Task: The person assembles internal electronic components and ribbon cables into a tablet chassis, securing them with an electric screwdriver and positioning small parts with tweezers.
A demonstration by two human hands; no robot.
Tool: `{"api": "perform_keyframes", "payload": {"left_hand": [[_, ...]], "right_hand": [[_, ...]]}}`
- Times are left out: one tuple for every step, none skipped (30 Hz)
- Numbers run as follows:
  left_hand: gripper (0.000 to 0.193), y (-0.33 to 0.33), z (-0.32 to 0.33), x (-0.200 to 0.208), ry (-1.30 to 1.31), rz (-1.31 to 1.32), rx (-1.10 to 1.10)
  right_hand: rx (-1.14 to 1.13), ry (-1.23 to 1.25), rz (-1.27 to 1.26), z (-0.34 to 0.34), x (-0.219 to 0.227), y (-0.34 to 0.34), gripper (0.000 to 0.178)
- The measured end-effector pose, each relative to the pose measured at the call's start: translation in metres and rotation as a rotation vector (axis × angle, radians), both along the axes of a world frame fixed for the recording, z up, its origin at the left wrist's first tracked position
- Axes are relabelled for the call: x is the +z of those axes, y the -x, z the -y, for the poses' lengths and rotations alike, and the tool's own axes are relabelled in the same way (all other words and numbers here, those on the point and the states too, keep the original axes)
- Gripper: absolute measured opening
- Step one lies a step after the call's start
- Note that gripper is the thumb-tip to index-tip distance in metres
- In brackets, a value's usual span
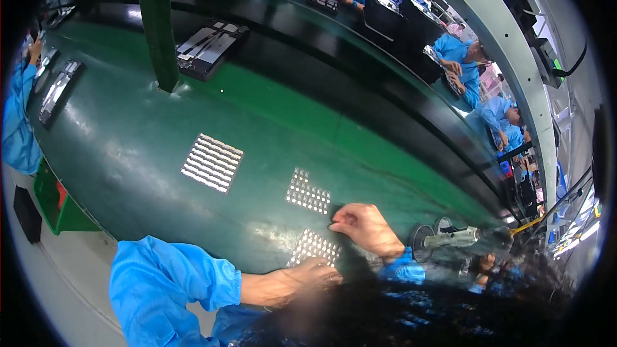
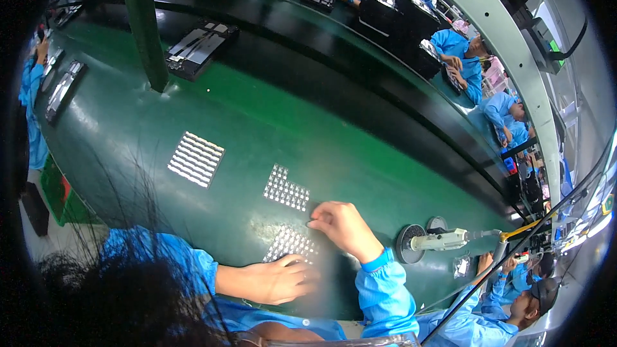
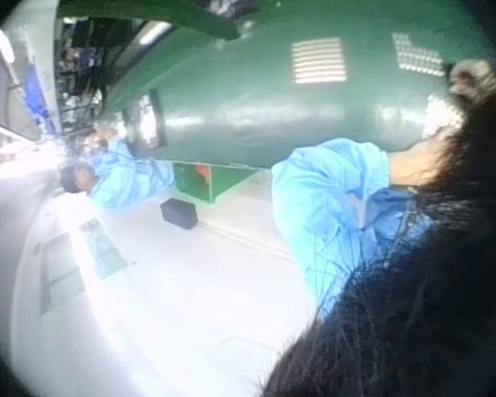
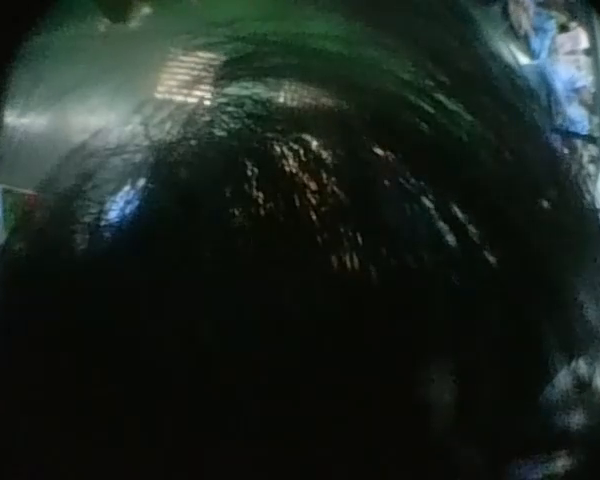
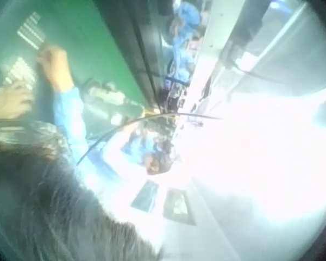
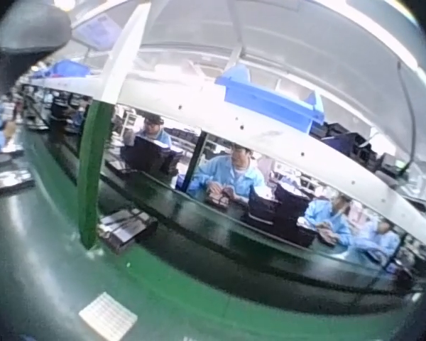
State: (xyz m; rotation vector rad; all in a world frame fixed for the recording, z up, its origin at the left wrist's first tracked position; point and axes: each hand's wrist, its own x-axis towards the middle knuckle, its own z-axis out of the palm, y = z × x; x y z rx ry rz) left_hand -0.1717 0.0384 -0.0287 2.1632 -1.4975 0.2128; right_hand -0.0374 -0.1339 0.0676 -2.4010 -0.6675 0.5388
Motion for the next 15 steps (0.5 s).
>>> {"api": "perform_keyframes", "payload": {"left_hand": [[0.037,0.002,0.001,-0.002,-0.005,0.001,0.008],[0.037,0.005,0.002,-0.007,0.045,0.059,0.036],[0.036,-0.001,0.005,-0.007,0.104,0.123,0.011],[0.036,-0.001,0.005,-0.006,0.096,0.121,0.013],[0.035,0.000,0.004,-0.003,0.089,0.105,0.031],[0.033,0.002,0.002,0.002,0.078,0.087,0.051],[0.033,0.003,0.001,0.008,0.068,0.081,0.050],[0.031,0.003,0.000,0.013,0.114,-0.135,0.075],[0.029,0.003,-0.001,0.017,0.158,-0.354,0.099],[0.029,0.000,0.000,0.019,0.152,-0.370,0.084],[0.029,-0.003,0.001,0.019,0.198,-0.332,0.105],[0.028,-0.003,0.002,0.022,0.244,-0.310,0.136],[0.026,-0.009,0.000,0.025,0.165,-0.211,0.149],[0.024,-0.009,-0.003,0.032,0.089,-0.138,0.163],[0.023,-0.008,-0.004,0.041,0.090,-0.159,0.163]], "right_hand": [[-0.089,0.008,-0.024,0.008,-0.001,0.003,0.021],[-0.155,-0.049,-0.055,0.016,-0.008,0.005,0.021],[-0.197,-0.049,-0.044,0.029,-0.013,0.012,0.021],[-0.341,-0.221,-0.062,0.035,-0.024,0.017,0.020],[-0.487,-0.392,-0.080,0.041,-0.035,0.022,0.020],[-0.536,-0.545,-0.076,0.040,-0.043,0.029,0.018],[-0.539,-0.553,-0.085,0.041,-0.047,0.031,0.018],[-0.552,-0.639,-0.072,0.043,-0.051,0.035,0.018],[-0.570,-0.723,-0.061,0.044,-0.054,0.039,0.019],[-0.592,-0.716,-0.077,0.042,-0.052,0.039,0.016],[-0.618,-0.712,-0.088,0.045,-0.057,0.035,0.016],[-0.566,-0.671,-0.012,0.048,-0.068,0.033,0.017],[-0.514,-0.628,0.059,0.050,-0.076,0.029,0.017],[-0.563,-0.697,0.054,0.044,-0.074,0.027,0.017],[-0.629,-0.745,0.043,0.040,-0.065,0.032,0.018]]}}
